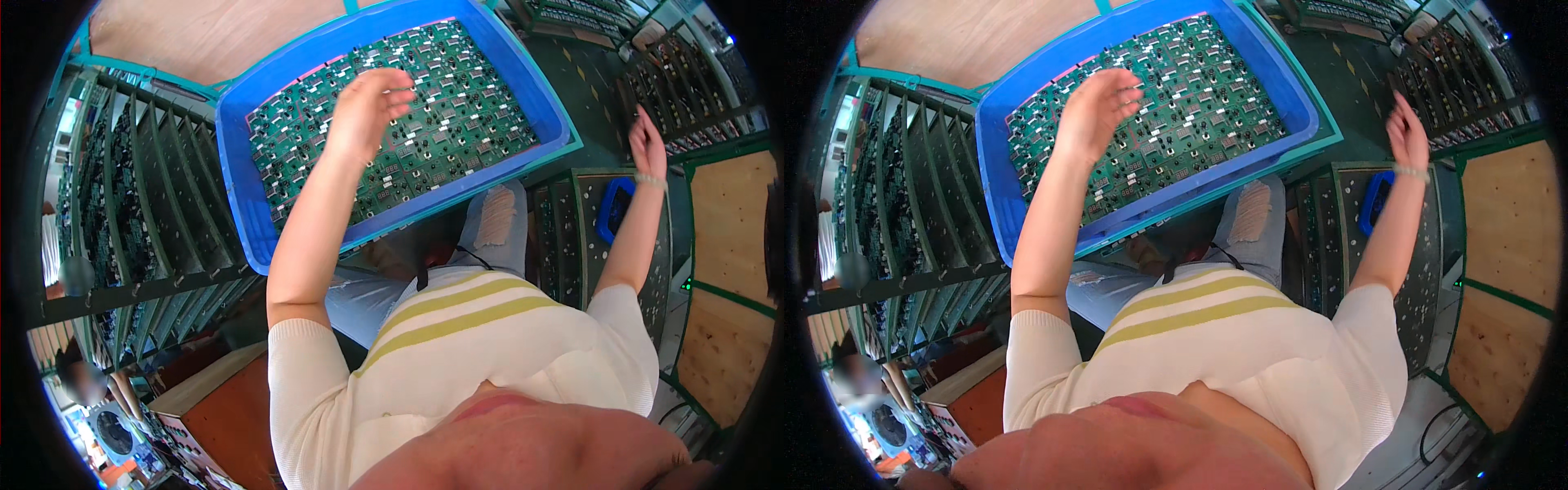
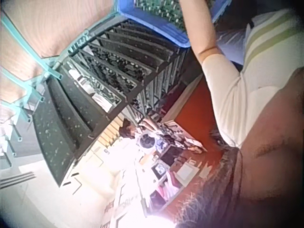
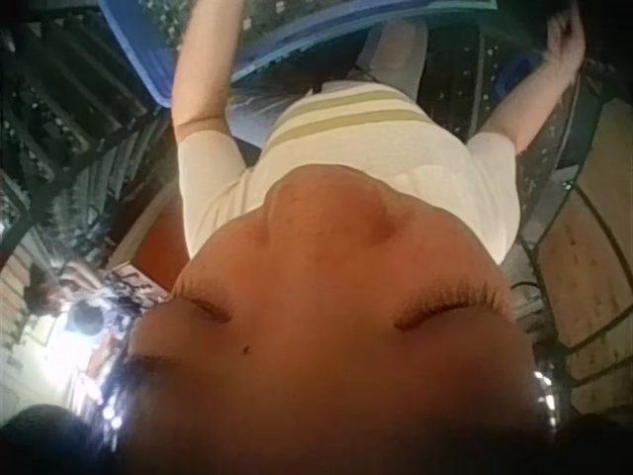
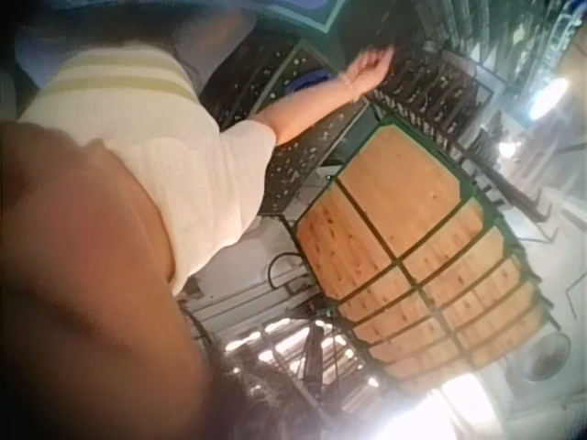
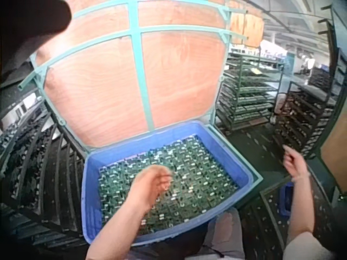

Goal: The person attaches small components onto circuit boards in a blue bin by hand, pressing them into place one by one.

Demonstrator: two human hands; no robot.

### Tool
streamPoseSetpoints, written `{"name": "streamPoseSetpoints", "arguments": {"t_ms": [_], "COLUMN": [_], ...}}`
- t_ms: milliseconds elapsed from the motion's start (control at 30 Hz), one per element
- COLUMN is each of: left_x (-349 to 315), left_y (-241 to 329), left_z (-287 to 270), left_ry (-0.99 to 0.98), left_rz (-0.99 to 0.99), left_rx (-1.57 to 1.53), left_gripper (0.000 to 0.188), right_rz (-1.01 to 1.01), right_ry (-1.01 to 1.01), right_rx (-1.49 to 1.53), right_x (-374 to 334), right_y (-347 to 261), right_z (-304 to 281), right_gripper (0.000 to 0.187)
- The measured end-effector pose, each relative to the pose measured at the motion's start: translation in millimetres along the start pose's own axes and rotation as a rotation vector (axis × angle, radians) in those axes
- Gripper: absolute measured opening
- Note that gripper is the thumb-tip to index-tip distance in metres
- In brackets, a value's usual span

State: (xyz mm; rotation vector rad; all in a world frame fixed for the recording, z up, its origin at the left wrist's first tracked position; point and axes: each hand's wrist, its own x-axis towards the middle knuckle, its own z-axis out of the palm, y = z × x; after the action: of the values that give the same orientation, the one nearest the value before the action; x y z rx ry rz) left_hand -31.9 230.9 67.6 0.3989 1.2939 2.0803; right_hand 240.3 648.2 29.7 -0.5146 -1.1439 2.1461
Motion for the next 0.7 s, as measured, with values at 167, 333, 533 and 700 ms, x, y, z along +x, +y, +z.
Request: {"name": "streamPoseSetpoints", "arguments": {"t_ms": [167, 333, 533, 700], "left_x": [28.2, 42.2, 38.2, 49.9], "left_y": [-44.3, -55.7, -52.8, -64.1], "left_z": [-36.7, -45.4, -78.7, -78.2], "left_ry": [0.133, 0.128, 0.196, 0.238], "left_rz": [-0.234, -0.237, -0.025, -0.085], "left_rx": [-0.319, -0.696, -0.735, -0.598], "left_gripper": [0.036, 0.063, 0.049, 0.040], "right_rz": [0.213, -0.207, -0.680, -0.702], "right_ry": [-0.590, -0.648, -0.712, -0.612], "right_rx": [-0.315, -0.602, -1.101, -0.829], "right_x": [16.4, -3.3, -35.7, -29.1], "right_y": [74.1, 224.7, 280.5, 282.1], "right_z": [218.7, 336.4, 369.9, 365.2], "right_gripper": [0.029, 0.020, 0.020, 0.013]}}
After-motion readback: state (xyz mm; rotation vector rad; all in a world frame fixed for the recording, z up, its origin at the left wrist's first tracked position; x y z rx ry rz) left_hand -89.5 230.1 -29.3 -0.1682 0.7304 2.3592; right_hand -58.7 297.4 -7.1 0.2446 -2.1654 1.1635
